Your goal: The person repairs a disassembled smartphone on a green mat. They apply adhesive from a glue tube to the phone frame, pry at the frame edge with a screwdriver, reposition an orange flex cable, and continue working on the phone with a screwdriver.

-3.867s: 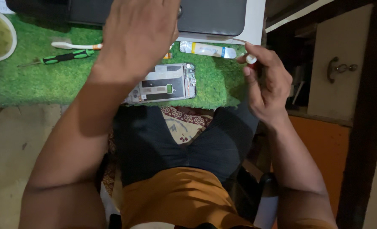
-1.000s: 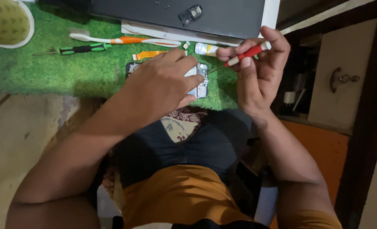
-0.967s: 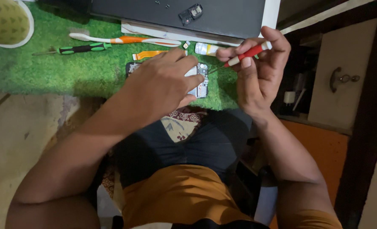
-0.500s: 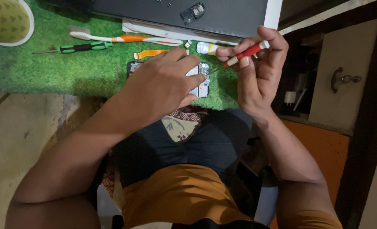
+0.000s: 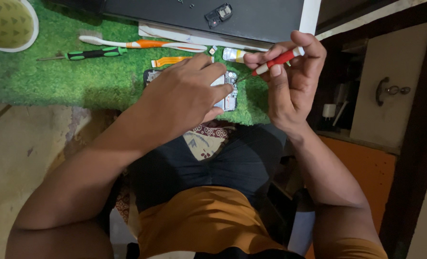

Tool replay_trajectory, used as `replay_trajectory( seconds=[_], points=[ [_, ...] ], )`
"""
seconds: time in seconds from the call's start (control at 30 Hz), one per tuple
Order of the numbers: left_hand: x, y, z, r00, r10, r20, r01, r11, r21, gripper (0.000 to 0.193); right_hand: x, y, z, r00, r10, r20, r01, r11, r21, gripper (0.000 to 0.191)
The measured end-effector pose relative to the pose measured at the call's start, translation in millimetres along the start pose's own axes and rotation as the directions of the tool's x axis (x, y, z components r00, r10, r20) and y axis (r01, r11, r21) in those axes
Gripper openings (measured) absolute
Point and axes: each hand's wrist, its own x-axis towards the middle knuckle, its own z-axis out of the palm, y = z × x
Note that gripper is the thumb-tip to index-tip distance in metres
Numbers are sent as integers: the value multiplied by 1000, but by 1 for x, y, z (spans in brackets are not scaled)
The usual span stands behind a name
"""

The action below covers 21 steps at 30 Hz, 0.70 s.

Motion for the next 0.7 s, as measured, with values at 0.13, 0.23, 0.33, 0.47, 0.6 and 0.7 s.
replay_trajectory(
  seconds=[0.13,0.23,0.33,0.47,0.6,0.7],
  points=[
    [0,0,-1,1000,-10,7,10,1000,1,46,0,0,0,1000,10,-13,-9,999,35,44],
    [0,1,-1,1000,-9,5,9,1000,5,46,-1,-1,1,1000,21,-21,-20,999,34,44],
    [0,1,-2,1000,-8,10,8,1000,5,45,-1,-1,1,1000,21,-21,-21,999,29,44],
    [-1,1,-3,999,-13,31,13,1000,3,44,-2,0,0,1000,18,-14,-17,999,28,44],
    [0,2,-1,1000,-12,14,12,1000,13,44,-3,2,-1,1000,-10,10,10,1000,6,42],
    [-1,1,-1,1000,-14,14,14,1000,8,45,-3,3,-1,998,-41,43,40,999,24,39]
  ],
)
